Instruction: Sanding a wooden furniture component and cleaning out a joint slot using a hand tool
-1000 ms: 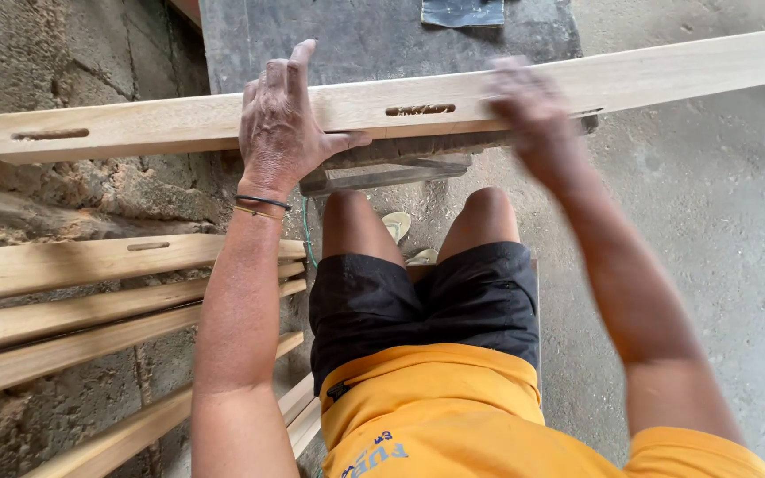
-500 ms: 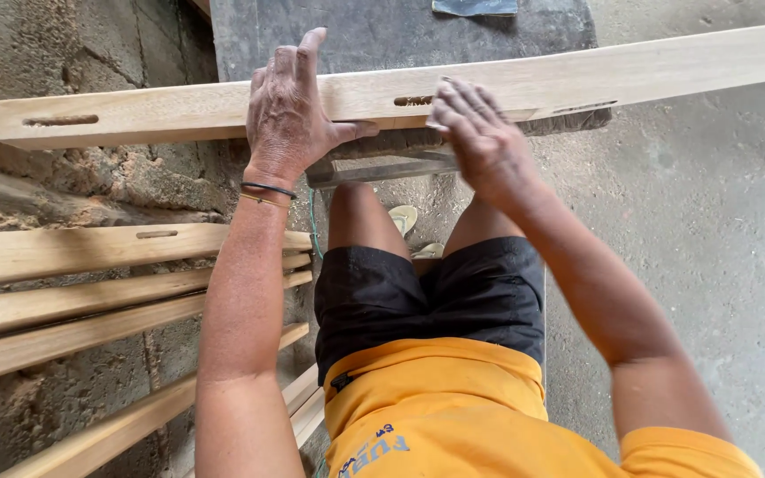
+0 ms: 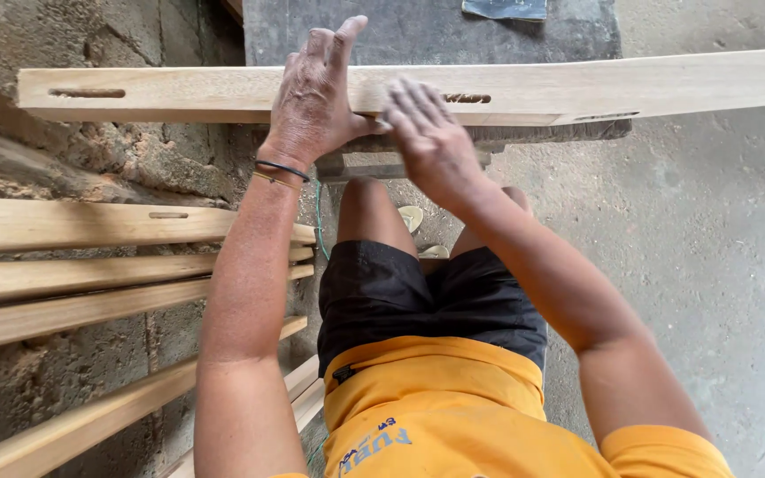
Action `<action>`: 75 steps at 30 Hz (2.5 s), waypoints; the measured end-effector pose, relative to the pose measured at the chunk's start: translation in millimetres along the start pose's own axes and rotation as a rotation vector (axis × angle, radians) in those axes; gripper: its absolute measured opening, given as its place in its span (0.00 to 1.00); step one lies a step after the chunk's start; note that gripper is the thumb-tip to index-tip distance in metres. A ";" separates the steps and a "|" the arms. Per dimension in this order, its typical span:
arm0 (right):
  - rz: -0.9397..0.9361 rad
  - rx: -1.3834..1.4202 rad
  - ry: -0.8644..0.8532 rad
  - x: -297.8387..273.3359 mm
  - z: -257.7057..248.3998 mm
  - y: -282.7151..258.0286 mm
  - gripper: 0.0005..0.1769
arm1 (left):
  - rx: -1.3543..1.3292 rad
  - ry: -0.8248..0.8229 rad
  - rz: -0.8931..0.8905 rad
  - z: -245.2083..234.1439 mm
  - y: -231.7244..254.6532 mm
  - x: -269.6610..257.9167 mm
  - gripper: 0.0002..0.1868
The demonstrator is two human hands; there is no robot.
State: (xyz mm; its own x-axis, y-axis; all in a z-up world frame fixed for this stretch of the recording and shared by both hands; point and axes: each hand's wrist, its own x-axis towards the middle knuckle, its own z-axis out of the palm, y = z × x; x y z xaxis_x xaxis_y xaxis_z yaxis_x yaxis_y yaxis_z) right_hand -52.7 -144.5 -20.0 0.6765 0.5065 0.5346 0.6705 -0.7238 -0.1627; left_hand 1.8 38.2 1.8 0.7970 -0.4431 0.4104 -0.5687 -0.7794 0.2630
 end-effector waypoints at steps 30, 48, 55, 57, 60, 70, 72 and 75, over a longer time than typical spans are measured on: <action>0.260 -0.113 0.036 -77.9 -81.5 80.3 0.13 | 0.209 0.022 -0.045 -9.9 -12.8 -13.0 0.55; 0.247 -0.119 0.058 -52.3 -61.9 70.1 0.12 | 0.214 0.047 -0.037 -8.5 -11.7 -13.5 0.55; 0.043 -0.020 0.128 1.1 1.7 15.5 0.15 | 0.204 0.002 -0.020 -8.9 -10.0 -10.3 0.51; 0.053 -0.074 0.089 -2.6 -4.5 18.5 0.14 | 0.192 -0.001 0.000 -9.8 -9.3 -10.5 0.50; 0.132 0.027 0.023 -33.1 -30.7 50.4 0.15 | 0.279 0.057 0.095 -6.9 -8.0 -11.4 0.42; 0.448 -0.269 0.225 -163.5 -145.2 212.4 0.08 | 0.461 -0.004 0.088 -8.6 -0.4 -10.1 0.39; 0.471 -0.328 0.257 -194.4 -159.3 255.7 0.11 | 0.481 -0.042 0.078 -7.1 -0.1 -9.1 0.39; 0.656 -0.458 0.272 -229.7 -181.0 312.6 0.14 | 0.514 -0.030 0.062 -5.0 -1.3 -9.0 0.39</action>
State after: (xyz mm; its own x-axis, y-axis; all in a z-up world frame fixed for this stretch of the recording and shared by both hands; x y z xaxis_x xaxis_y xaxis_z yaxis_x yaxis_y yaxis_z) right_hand -53.6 -572.0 -43.6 0.7496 -0.1703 0.6396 -0.0616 -0.9801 -0.1887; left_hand -5.7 45.4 2.1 0.7750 -0.5018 0.3842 -0.4476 -0.8650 -0.2268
